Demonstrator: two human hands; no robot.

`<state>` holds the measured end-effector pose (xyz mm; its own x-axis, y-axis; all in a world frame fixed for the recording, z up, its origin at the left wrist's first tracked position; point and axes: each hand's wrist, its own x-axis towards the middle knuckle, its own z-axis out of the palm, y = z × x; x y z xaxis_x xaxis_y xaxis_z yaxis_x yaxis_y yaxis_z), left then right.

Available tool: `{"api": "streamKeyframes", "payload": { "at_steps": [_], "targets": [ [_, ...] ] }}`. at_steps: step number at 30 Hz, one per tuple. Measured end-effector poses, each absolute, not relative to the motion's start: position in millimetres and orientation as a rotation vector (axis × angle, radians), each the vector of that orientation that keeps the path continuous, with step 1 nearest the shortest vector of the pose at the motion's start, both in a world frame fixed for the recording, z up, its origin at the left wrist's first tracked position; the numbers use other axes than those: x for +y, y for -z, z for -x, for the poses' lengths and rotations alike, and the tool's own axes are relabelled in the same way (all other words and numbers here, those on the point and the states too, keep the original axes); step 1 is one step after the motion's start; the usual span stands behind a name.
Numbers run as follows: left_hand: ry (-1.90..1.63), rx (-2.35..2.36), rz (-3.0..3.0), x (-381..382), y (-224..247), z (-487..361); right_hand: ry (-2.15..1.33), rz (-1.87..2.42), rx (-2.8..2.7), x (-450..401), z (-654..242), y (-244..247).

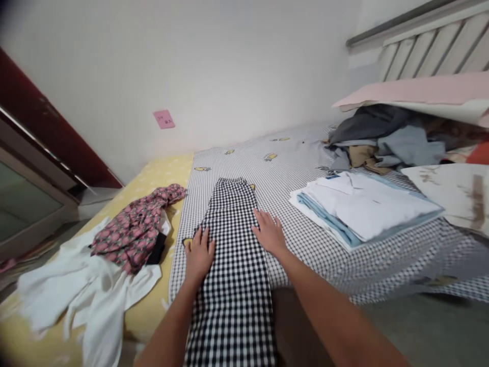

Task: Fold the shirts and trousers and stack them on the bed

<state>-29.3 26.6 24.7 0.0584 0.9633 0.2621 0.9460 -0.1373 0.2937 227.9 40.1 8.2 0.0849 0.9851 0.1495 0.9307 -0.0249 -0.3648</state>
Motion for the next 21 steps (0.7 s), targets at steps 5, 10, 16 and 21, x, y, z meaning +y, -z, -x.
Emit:
{"api": "streamKeyframes", "payload": {
  "at_steps": [5, 10, 16, 21],
  "targets": [
    [-0.708, 1.825, -2.286, -48.4, -4.8, 43.2, -0.207, 1.920, -1.925, -18.2, -223.9, -4.9],
    [-0.979, 1.673, -1.735, -160.8, 43.7, 87.9, -0.190, 1.798, -1.870, -84.6, -208.7, 26.1],
    [-0.680, 1.335, -0.687, -295.5, 84.8, 157.9, -0.368, 1.423, -1.801, -190.6, -195.3, 27.7],
    [-0.866, 1.680, -0.706, -364.0, 115.8, 170.5, -0.255, 1.343, -2.141, -249.7, -200.4, 21.1]
  ]
}}
